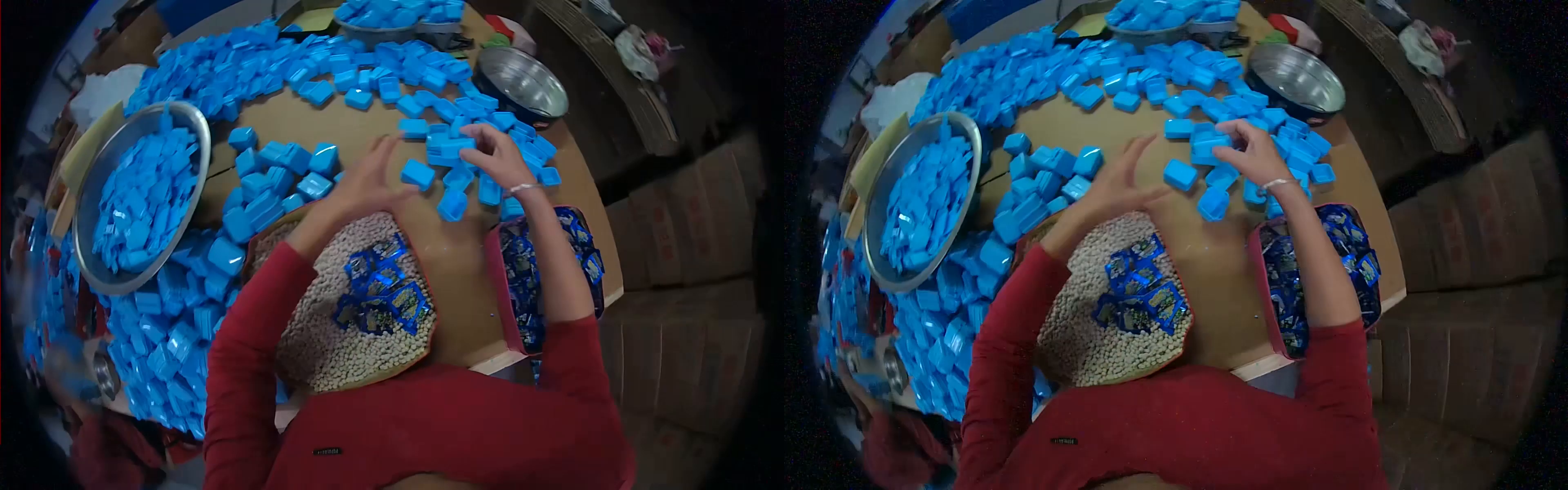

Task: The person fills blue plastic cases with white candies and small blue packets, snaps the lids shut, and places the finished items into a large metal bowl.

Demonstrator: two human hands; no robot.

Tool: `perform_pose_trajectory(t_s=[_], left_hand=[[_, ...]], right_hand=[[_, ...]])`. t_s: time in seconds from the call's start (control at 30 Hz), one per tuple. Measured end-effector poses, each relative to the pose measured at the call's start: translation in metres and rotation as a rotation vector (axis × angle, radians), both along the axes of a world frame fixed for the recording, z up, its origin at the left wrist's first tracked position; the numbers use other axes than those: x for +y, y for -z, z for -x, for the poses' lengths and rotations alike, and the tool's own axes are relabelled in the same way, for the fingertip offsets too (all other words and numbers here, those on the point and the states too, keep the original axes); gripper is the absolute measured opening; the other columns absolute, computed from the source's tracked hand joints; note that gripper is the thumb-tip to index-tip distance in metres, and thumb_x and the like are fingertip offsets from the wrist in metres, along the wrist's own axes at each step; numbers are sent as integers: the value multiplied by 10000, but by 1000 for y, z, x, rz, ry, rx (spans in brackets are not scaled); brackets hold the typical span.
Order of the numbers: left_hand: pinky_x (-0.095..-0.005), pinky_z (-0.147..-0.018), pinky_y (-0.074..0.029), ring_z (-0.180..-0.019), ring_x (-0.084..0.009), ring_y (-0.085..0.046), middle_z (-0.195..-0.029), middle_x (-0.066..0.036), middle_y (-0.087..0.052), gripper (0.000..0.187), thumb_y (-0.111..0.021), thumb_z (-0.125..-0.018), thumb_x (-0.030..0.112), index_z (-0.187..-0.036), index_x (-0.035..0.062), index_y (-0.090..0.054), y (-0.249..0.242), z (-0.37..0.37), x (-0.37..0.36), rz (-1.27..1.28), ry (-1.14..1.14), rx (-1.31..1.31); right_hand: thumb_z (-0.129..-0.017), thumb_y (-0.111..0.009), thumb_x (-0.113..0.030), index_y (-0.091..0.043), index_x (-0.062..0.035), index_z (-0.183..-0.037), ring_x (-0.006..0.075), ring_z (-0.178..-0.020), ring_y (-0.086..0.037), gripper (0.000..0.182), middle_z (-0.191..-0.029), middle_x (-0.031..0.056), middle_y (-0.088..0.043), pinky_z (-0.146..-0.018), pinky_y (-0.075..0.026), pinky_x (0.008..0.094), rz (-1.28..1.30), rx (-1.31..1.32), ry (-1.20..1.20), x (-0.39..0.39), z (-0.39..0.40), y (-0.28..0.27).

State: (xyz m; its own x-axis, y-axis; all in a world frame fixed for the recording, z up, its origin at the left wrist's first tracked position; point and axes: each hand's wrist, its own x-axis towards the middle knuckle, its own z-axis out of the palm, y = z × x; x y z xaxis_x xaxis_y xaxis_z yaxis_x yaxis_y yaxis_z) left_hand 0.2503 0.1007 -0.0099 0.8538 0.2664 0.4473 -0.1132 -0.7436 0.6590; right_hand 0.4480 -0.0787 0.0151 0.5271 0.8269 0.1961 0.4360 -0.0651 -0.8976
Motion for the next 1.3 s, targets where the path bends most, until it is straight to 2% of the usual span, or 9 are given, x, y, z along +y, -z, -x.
perform_pose_trajectory(t_s=[0.17, 0.2, 0.4, 0.5, 0.6, 0.77, 1.0, 1.1, 1.3], left_hand=[[-277, -687, -501, -818, -135, -597, -944, -78, -599, 259, -514, -856, 6, -1115, 3, -514, -42, 70, -23, 614, -35, -53], [-262, -605, -498, -762, -116, -602, -874, -71, -602, 226, -474, -847, -11, -1068, 5, -523, -37, 96, -13, 467, -214, -80], [-233, -595, -496, -819, -186, -655, -982, -123, -640, 285, -463, -848, 63, -1123, 53, -535, -56, 291, -36, 1003, -724, -39], [-231, -662, -542, -960, -260, -660, -1111, -214, -621, 328, -438, -863, 54, -1182, 15, -503, -50, 345, -62, 1254, -726, -101], [-249, -689, -551, -939, -219, -660, -1087, -135, -627, 334, -434, -872, 52, -1195, 31, -520, -55, 350, -87, 1290, -715, -69], [-319, -875, -495, -1015, -155, -578, -1186, -83, -562, 343, -452, -892, 85, -1220, 26, -532, -36, 317, -99, 1327, -441, 21], [-305, -863, -480, -1013, -148, -550, -1127, -57, -574, 301, -464, -896, 125, -1161, 28, -569, -5, 289, -97, 949, -368, 277], [-242, -674, -454, -846, -106, -548, -920, -57, -598, 274, -475, -883, 120, -1113, 14, -579, 2, 286, -98, 847, -351, 251], [-347, -808, -532, -957, -180, -600, -1049, -54, -594, 355, -410, -984, 288, -1173, 18, -543, 3, 280, -107, 1515, -356, 15]], right_hand=[[-880, -639, -155, -558, 0, -1130, 98, -846, -592, 305, -934, 42, -618, -708, -486, 237, 12, 458, -311, 48, 122, -36], [-882, -637, -161, -563, 0, -1113, 103, -858, -599, 291, -943, 43, -622, -710, -490, 243, 25, 383, -369, 62, 139, -31], [-741, -678, -174, -589, -55, -1085, 337, -994, -575, 374, -1089, 165, -573, -790, -509, 447, 234, -621, -955, 80, 267, 1], [-732, -673, -192, -530, -86, -1169, 381, -1101, -484, 472, -1287, 194, -438, -831, -490, 465, 42, -797, -724, 62, 324, 55], [-718, -701, -189, -507, -71, -1191, 369, -1112, -481, 525, -1286, 189, -447, -915, -451, 411, 204, -724, -789, 33, 335, 47], [-757, -573, -72, -584, -32, -956, 337, -923, -550, 203, -998, 138, -514, -752, -510, 406, 278, -685, -798, -9, 322, 37], [-648, -610, 26, -632, -40, -879, 337, -754, -599, 241, -807, 136, -603, -652, -480, 387, 384, -293, -716, -12, 304, 35], [-658, -619, 41, -631, -47, -892, 338, -763, -606, 249, -801, 118, -596, -645, -483, 372, 246, -250, -620, -12, 309, 2], [-711, -663, 77, -588, -16, -972, 317, -856, -611, 287, -1021, 151, -565, -720, -508, 374, -47, -273, -519, -11, 330, -22]])
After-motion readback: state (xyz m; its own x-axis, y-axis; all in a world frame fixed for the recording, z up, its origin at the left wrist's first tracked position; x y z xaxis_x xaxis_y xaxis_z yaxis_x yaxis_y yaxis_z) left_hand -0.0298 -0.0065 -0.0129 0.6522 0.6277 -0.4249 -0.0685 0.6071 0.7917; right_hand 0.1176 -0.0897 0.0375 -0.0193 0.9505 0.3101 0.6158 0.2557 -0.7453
